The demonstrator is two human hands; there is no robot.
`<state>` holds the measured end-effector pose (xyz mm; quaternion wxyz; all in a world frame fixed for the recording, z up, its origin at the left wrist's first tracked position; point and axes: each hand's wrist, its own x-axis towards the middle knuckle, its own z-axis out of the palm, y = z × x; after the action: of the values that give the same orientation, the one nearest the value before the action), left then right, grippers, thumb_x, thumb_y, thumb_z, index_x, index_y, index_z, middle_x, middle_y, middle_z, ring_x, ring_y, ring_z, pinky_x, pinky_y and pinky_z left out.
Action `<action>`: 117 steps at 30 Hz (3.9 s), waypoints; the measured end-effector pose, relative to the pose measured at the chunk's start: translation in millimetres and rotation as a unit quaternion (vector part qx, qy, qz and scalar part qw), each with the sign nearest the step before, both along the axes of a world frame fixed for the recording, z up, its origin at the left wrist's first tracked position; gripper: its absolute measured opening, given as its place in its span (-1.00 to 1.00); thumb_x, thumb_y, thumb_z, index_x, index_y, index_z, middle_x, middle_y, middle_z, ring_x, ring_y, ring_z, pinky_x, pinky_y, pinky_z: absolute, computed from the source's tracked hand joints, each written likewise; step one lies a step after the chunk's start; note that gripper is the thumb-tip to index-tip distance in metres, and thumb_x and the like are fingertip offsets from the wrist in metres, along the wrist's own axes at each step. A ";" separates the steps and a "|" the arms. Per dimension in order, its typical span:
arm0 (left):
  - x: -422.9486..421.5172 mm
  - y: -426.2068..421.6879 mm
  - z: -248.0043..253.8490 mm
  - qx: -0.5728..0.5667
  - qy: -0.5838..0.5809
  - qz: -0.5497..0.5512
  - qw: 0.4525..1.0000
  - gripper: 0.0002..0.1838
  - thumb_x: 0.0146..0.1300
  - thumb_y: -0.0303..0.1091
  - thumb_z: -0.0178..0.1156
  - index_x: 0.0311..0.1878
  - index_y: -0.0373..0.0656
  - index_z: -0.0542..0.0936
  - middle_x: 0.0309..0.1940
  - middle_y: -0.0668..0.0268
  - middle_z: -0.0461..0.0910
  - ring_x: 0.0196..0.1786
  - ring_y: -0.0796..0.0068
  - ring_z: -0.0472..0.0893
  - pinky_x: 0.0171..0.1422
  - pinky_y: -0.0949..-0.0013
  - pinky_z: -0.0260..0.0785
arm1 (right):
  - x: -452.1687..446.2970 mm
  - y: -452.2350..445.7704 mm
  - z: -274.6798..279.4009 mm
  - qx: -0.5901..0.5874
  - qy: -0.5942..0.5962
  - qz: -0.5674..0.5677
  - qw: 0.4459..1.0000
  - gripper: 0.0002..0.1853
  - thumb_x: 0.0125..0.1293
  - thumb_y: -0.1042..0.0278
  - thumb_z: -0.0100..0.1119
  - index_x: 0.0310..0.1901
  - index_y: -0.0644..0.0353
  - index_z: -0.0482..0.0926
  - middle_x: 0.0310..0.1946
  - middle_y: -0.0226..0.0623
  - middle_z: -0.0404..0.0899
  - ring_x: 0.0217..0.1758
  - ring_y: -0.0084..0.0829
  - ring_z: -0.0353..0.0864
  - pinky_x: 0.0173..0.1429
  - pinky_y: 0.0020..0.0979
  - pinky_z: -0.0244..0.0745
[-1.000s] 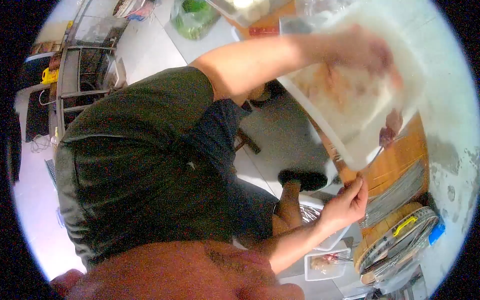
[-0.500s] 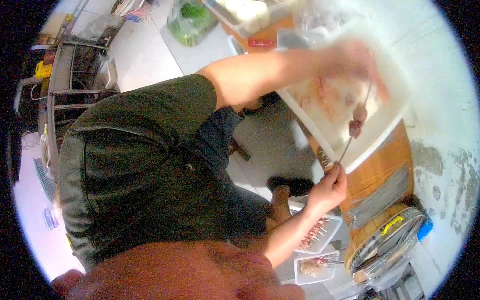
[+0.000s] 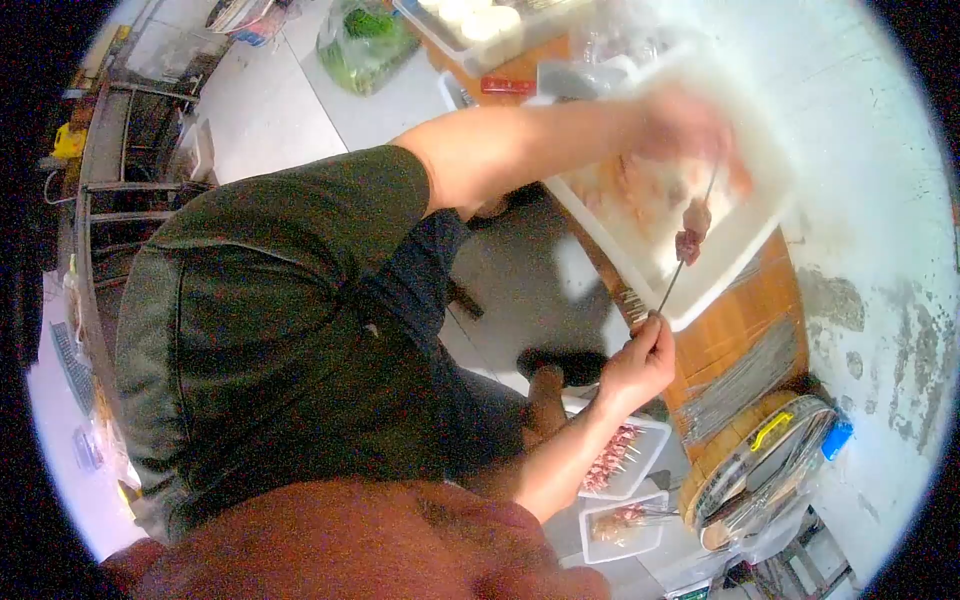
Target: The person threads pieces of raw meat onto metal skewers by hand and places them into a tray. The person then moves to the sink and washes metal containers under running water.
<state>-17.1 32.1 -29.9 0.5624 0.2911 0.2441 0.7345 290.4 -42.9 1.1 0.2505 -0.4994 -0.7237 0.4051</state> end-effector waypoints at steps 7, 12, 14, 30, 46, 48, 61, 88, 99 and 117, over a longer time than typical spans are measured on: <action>7.1 0.0 4.2 0.001 0.071 0.088 0.994 -0.90 0.18 -0.50 0.26 -0.30 -0.32 0.56 -0.29 0.13 0.61 -0.25 0.35 0.63 -0.14 0.40 0.50 | 2.6 3.2 -4.0 0.012 0.003 0.018 1.000 -0.75 0.42 0.33 0.11 -0.13 0.36 0.65 -0.55 -0.48 0.46 -0.50 -0.67 0.32 -0.42 -0.55 0.27; 4.3 10.9 -2.7 0.017 0.082 0.051 0.995 -0.91 0.19 -0.48 0.26 -0.31 -0.30 0.57 -0.29 0.14 0.61 -0.28 0.38 0.63 -0.15 0.44 0.49 | 4.5 4.2 -6.0 -0.008 0.003 0.013 1.000 -0.75 0.42 0.32 0.11 -0.12 0.36 0.65 -0.54 -0.46 0.48 -0.49 -0.66 0.35 -0.40 -0.54 0.29; 3.9 4.4 4.4 0.005 0.138 0.063 0.988 -0.90 0.20 -0.46 0.26 -0.31 -0.29 0.58 -0.29 0.15 0.62 -0.25 0.40 0.63 -0.12 0.45 0.49 | 3.7 3.4 -4.3 0.014 0.001 0.020 1.000 -0.74 0.42 0.31 0.10 -0.13 0.36 0.65 -0.54 -0.45 0.49 -0.49 -0.65 0.36 -0.39 -0.53 0.31; 5.8 1.9 5.2 -0.047 0.170 0.005 0.984 -0.79 0.20 -0.35 0.29 -0.20 -0.31 0.64 -0.22 0.22 0.66 -0.20 0.49 0.64 -0.04 0.49 0.53 | 1.9 10.0 -16.1 0.051 0.001 0.026 0.998 -0.73 0.42 0.31 0.10 -0.24 0.41 0.63 -0.60 -0.47 0.41 -0.50 -0.66 0.34 -0.41 -0.53 0.27; 9.9 -6.9 17.9 -0.063 0.174 0.061 0.981 -0.77 0.20 -0.30 0.27 -0.29 -0.33 0.64 -0.27 0.22 0.66 -0.26 0.45 0.63 -0.12 0.45 0.51 | -7.1 7.8 -18.7 0.087 -0.044 0.009 0.995 -0.71 0.41 0.28 0.13 -0.12 0.41 0.64 -0.50 -0.27 0.61 -0.45 -0.59 0.44 -0.31 -0.47 0.39; 10.8 -4.0 14.3 -0.070 0.176 0.068 0.980 -0.78 0.20 -0.31 0.26 -0.29 -0.32 0.64 -0.28 0.23 0.66 -0.26 0.45 0.63 -0.13 0.44 0.51 | -11.2 3.1 -19.3 0.077 -0.021 0.005 0.997 -0.71 0.41 0.28 0.13 -0.12 0.40 0.64 -0.51 -0.31 0.59 -0.45 -0.61 0.42 -0.31 -0.49 0.38; 13.9 -9.5 20.8 -0.094 0.188 -0.080 0.974 -0.76 0.34 -0.30 0.10 -0.33 -0.28 0.60 -0.31 0.23 0.60 -0.28 0.45 0.56 -0.03 0.41 0.42 | -26.6 2.2 -19.0 0.010 0.018 0.009 1.000 -0.72 0.41 0.31 0.11 -0.12 0.40 0.64 -0.48 -0.30 0.61 -0.41 -0.59 0.47 -0.27 -0.47 0.46; 17.3 4.5 -3.9 -0.066 0.211 0.039 0.974 -0.76 0.12 -0.35 0.17 -0.27 -0.38 0.60 -0.36 0.03 0.64 -0.35 0.19 0.64 -0.18 0.17 0.52 | -72.0 9.6 8.6 -0.082 0.092 -0.012 0.992 -0.77 0.37 0.35 0.15 -0.27 0.37 0.66 -0.59 -0.50 0.41 -0.54 -0.68 0.32 -0.47 -0.57 0.23; 19.0 -4.6 8.0 -0.040 0.188 0.005 0.981 -0.73 0.38 -0.33 0.08 -0.28 -0.40 0.55 -0.38 0.03 0.62 -0.36 0.13 0.66 -0.15 0.14 0.57 | -67.8 15.4 -0.5 -0.162 0.172 -0.029 0.971 -0.80 0.38 0.38 0.13 -0.33 0.32 0.63 -0.62 -0.52 0.36 -0.61 -0.71 0.25 -0.55 -0.61 0.12; -41.6 36.7 -103.8 -0.182 0.835 -0.020 0.519 -0.65 0.37 -0.18 -0.01 -0.08 -0.21 0.68 -0.16 0.12 0.69 -0.10 0.21 0.65 0.05 0.15 0.47 | 174.3 -31.8 49.2 -0.071 0.127 -0.280 0.949 -0.77 0.43 0.30 0.10 -0.07 0.27 0.62 -0.55 -0.58 0.35 -0.57 -0.75 0.18 -0.54 -0.64 0.01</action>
<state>-58.6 68.8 -133.7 0.1552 0.6670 0.7241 0.0824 464.7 -74.7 50.3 0.4073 -0.6427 -0.4867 0.4292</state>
